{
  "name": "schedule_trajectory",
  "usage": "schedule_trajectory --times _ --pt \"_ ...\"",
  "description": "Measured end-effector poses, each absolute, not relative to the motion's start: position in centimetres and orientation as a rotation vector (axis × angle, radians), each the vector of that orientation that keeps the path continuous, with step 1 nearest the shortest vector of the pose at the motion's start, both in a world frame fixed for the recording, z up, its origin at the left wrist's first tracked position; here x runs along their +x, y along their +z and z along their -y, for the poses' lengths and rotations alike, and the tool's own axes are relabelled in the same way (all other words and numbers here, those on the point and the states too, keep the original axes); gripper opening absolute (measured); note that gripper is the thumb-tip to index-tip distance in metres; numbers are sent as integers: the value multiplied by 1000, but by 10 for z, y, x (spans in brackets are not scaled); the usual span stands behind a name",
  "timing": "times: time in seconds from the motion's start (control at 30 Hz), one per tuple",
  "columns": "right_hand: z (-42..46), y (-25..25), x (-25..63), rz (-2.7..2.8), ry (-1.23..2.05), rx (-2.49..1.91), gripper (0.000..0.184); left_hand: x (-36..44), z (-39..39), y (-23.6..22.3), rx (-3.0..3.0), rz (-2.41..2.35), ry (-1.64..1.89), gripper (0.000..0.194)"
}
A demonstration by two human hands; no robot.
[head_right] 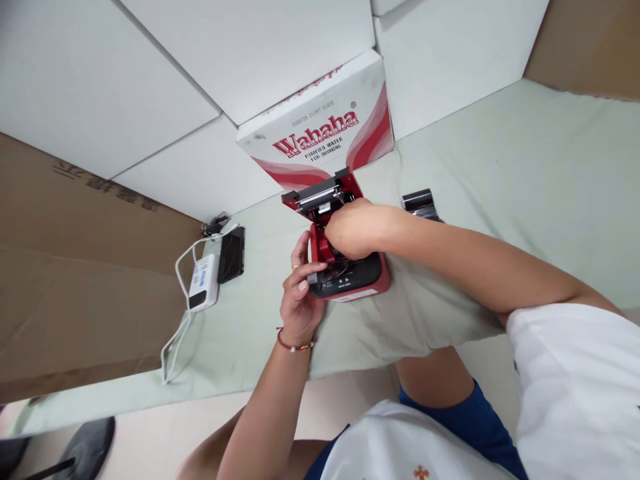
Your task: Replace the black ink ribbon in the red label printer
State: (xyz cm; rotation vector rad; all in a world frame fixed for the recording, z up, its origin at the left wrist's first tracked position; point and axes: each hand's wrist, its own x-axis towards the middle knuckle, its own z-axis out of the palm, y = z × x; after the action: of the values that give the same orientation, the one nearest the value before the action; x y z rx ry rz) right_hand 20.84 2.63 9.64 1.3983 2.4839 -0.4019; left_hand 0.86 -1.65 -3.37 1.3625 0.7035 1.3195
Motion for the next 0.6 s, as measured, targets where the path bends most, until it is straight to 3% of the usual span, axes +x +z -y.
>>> schedule_trajectory --times 0.17,0.3,0.4,0.6 --pt "-13 132 224 -2637 -423 1361 33 6 19 -31 1457 -698 1308 24" --pt "-7 155 239 -2901 -300 1679 45 7 20 -27 1448 -704 1306 21" --pt "-13 150 248 -2891 -134 1878 47 7 20 -25 1433 -707 1309 22" --pt "-17 137 253 -2752 -137 1697 37 6 22 -28 1442 -747 1315 21"
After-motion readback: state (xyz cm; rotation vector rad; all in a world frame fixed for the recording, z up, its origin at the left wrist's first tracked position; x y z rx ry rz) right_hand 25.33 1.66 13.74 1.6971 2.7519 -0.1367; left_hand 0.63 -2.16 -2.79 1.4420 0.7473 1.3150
